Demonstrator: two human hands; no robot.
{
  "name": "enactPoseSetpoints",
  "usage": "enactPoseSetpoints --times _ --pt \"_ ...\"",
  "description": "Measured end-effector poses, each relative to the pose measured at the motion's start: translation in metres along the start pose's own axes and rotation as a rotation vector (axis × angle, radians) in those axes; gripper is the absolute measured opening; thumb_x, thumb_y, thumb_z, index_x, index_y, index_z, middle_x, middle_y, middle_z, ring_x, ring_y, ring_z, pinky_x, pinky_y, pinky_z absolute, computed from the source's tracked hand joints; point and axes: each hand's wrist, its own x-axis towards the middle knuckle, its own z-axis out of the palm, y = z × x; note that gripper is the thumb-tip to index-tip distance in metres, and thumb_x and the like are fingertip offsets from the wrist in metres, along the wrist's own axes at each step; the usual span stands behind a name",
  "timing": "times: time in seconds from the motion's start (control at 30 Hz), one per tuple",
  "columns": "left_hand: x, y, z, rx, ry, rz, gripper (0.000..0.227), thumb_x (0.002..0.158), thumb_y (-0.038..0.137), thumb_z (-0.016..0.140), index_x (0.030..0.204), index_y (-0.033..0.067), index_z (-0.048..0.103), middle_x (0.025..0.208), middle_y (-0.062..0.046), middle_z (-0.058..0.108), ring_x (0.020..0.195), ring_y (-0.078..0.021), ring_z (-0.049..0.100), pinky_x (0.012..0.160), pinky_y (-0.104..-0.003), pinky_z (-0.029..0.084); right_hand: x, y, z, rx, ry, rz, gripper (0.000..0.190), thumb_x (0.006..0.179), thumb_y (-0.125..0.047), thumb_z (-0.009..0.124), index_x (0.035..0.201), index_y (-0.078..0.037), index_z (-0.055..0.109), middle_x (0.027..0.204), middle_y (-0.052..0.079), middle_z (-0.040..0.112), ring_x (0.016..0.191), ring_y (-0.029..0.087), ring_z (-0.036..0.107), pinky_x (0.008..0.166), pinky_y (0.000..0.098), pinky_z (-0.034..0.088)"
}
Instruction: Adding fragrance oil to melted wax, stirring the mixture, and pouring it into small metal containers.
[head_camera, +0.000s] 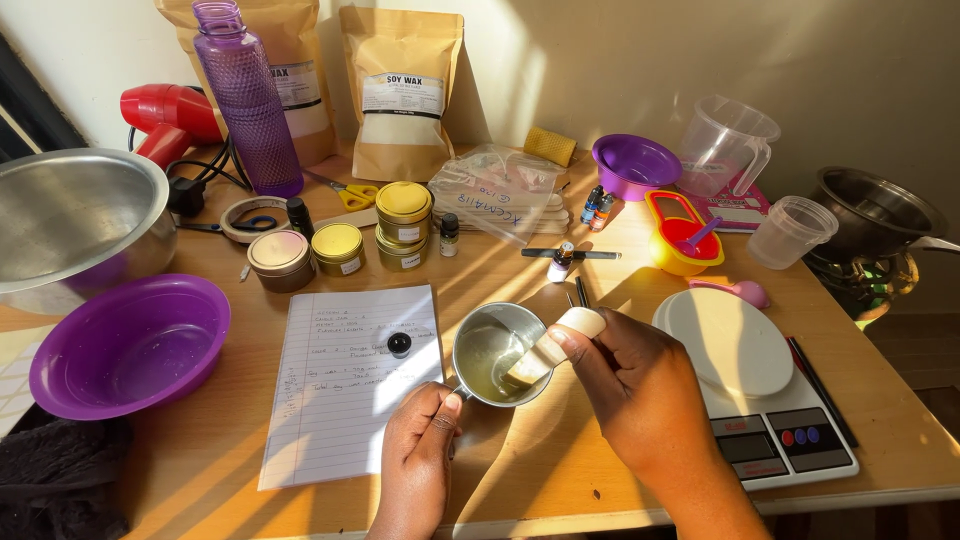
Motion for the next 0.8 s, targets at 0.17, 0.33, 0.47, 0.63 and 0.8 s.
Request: enactPoseSetpoints --times 0.17,0.33,0.47,0.63,0.8 --pt "0.001 -0.002 0.0 0.032 -0.003 0.03 0.038 0.09 0.028 0.05 0.057 0.0091 0.048 0.056 -0.002 0.047 0.055 -0.0139 0.045 0.053 -0.028 0.035 -0.002 -0.003 0.01 0.084 -0.035 0.047 0.026 0.086 -0.03 0.06 0.067 -0.012 0.065 0.053 -0.003 0.056 0.053 0.008 0.052 0.053 0.0247 0.041" --pt "0.0 0.0 0.0 0.019 -0.012 0.032 0.037 0.09 0.026 0.05 0.057 0.0087 0.048 0.056 -0.002 0.047 0.055 -0.0136 0.044 0.052 -0.028 0.034 0.005 -0.002 0.018 0.15 -0.063 0.178 0.035 0.083 -0.033 0.062 0.055 -0.011 0.061 0.048 -0.004 0.061 0.053 0.007 0.057 0.057 0.0212 0.044" --pt "0.001 -0.001 -0.001 0.034 -0.007 0.027 0.037 0.09 0.025 0.05 0.056 0.009 0.048 0.055 -0.002 0.047 0.054 -0.0139 0.044 0.052 -0.029 0.034 0.008 0.001 0.014 0.13 -0.045 -0.068 0.029 0.089 -0.026 0.048 0.093 -0.011 0.072 0.077 -0.002 0.07 0.072 0.01 0.067 0.07 0.0225 0.049" --pt "0.0 0.0 0.0 0.01 -0.004 0.004 0.037 0.09 0.025 0.051 0.057 0.0085 0.048 0.055 -0.003 0.047 0.054 -0.0138 0.043 0.051 -0.028 0.033 0.005 -0.003 0.001 0.015 0.023 -0.167 0.021 0.091 -0.019 0.049 0.096 -0.009 0.067 0.082 0.0 0.071 0.074 0.015 0.066 0.067 0.0267 0.048" --pt "0.0 0.0 0.0 0.022 0.007 0.022 0.037 0.09 0.025 0.05 0.057 0.0089 0.047 0.056 -0.002 0.048 0.056 -0.0141 0.045 0.053 -0.028 0.035 0.004 -0.009 -0.002 0.103 -0.032 0.04 0.022 0.09 -0.022 0.056 0.071 -0.014 0.065 0.055 -0.005 0.049 0.056 0.007 0.044 0.054 0.0239 0.037"
